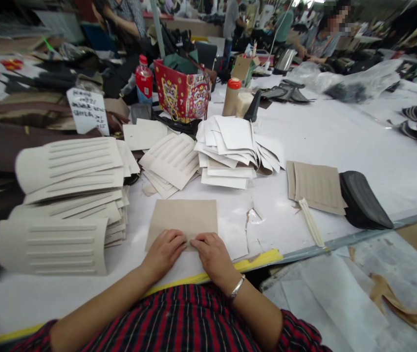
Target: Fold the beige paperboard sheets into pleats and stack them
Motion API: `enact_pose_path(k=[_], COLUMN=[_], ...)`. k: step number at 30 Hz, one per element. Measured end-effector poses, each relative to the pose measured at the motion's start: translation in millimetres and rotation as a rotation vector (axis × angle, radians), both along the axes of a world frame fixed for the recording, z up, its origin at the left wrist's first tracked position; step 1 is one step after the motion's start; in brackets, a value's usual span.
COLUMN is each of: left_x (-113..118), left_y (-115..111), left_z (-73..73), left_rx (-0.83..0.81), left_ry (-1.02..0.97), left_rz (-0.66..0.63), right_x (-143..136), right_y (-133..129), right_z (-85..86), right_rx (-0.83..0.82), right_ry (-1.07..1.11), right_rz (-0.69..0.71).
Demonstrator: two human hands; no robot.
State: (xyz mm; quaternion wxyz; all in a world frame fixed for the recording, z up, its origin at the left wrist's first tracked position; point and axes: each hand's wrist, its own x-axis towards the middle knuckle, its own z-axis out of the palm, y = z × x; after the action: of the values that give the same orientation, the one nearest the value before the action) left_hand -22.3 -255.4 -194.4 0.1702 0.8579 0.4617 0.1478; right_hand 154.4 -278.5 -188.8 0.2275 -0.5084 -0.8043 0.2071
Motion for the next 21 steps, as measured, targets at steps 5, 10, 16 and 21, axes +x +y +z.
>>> enact_pose_path(k=[5,10,16,21], left_x=[-17,-19,-10,-25], left_y=[2,10,21,34], left_z=[3.2,18.5,7.3,11.0], left_rx=[0.030,0.056,0.008,0.020], left_ry=[0.144,0.265,0.068,0.178], left_rz=[0.066,0.136,0.035,0.171], right_x=[5,5,6,11], right_y=[-2,7,18,29], right_z=[3.9,9.4,1.5,6.7], right_rx=[-0.029,-0.008,0.027,-0.042], right_ry=[-0.065,-0.146,-0.096,-0.088], right_rz=[-0.093,-0.118,-0.085,-0.157])
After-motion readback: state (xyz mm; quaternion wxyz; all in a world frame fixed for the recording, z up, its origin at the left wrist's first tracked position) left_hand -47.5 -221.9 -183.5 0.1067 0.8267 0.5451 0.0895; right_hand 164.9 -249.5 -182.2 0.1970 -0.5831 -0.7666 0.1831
